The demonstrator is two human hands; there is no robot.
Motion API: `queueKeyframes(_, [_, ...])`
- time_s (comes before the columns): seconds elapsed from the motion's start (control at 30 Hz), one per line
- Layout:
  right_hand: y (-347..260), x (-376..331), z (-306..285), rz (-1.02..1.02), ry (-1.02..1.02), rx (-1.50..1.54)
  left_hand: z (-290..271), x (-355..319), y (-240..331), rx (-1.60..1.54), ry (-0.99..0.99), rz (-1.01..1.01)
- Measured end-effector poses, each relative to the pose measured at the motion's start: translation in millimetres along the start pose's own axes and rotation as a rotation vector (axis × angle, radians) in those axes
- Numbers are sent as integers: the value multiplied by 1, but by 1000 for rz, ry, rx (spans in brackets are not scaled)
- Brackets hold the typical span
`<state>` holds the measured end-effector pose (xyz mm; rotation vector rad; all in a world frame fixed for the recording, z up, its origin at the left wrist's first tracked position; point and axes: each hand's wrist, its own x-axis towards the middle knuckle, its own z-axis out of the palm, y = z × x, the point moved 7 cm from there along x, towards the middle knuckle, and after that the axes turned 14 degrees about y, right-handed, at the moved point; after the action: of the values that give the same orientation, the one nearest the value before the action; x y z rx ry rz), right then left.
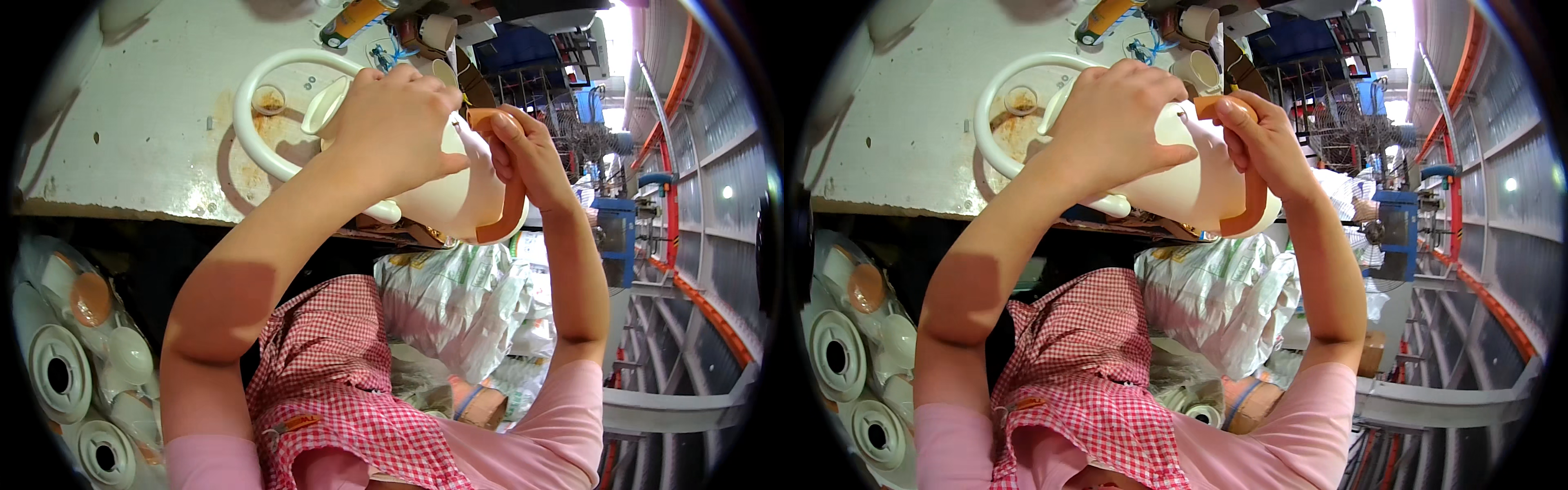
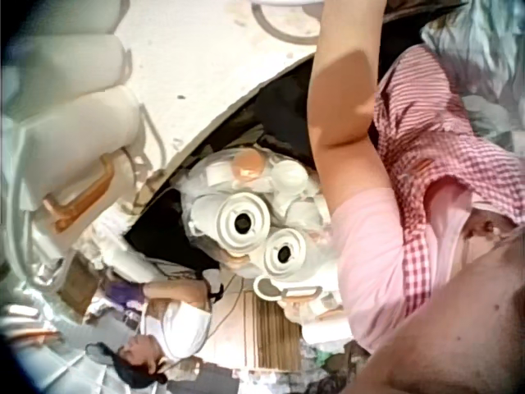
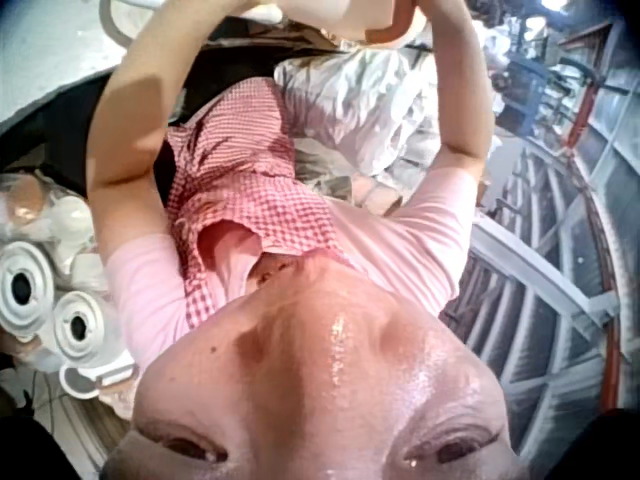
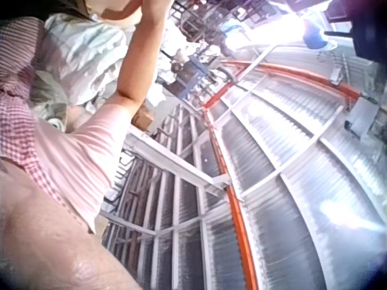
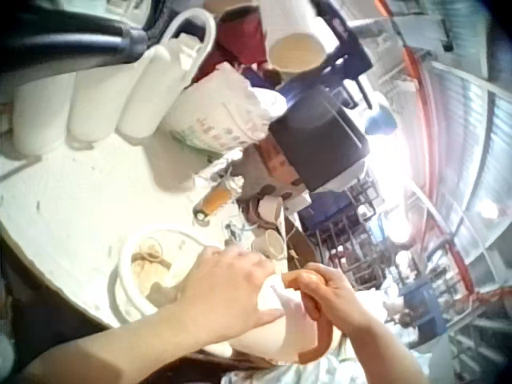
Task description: The person attaches orange handles to white thermos jug bodies and secures them with fasteners. The person takes jugs from a pile, inserts the handle components, uses a small fastener tool at a workstation, and places the completed jugs onto a table.
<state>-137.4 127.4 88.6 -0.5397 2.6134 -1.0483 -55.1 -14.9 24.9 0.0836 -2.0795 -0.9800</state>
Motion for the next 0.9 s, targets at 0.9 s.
queueKeyframes(0.9, [2, 1, 9, 222, -58, -5, 6, -2, -2, 1, -20, 13])
